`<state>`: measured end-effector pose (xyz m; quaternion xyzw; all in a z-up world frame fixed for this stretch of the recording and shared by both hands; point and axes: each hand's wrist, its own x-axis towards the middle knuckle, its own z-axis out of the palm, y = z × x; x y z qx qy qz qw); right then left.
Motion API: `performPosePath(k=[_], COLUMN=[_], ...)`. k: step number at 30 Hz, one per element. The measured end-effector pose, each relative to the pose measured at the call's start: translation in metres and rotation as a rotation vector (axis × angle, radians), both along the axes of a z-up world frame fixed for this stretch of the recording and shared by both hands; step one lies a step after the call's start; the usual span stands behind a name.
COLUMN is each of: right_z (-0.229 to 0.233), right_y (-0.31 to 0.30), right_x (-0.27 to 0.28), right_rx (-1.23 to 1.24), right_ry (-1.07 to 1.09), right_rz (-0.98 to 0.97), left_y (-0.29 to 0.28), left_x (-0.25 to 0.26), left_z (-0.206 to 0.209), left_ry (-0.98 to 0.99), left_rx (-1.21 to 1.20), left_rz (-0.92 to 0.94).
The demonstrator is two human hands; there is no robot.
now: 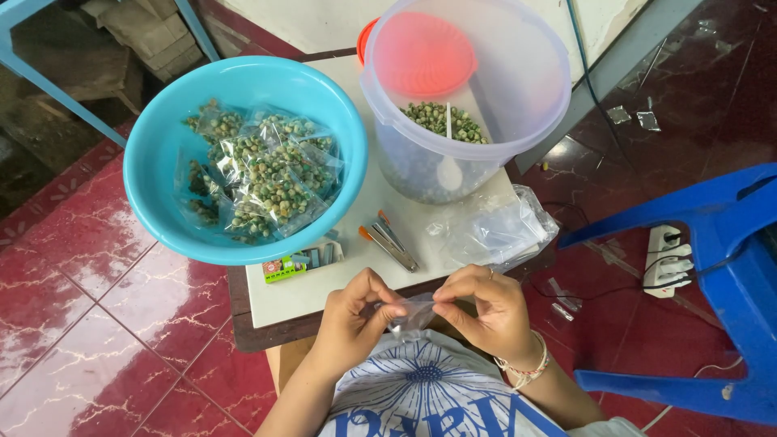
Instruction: Manually packaging green peas into small plastic bags and sealing them using a lighter.
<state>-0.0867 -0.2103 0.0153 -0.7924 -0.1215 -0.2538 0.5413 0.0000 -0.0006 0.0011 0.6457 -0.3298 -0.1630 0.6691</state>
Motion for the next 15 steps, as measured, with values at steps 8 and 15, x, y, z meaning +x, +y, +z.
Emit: performPosePath(k=[8, 15], right_z=[0.009, 0.015], right_y=[-0.001, -0.004], right_x=[0.004, 0.008], right_rx=[-0.072, -0.32], right_ry=[0.02, 0.08], right_rz=[0.074, 0.227], left_y=[-0.005, -0.01], left_x=[-0.001, -0.001], left_z=[-0.002, -0.006], left_ry=[-0.005, -0.136], left_rx=[-0.034, -0.095], left_rz=[0.078, 0.08])
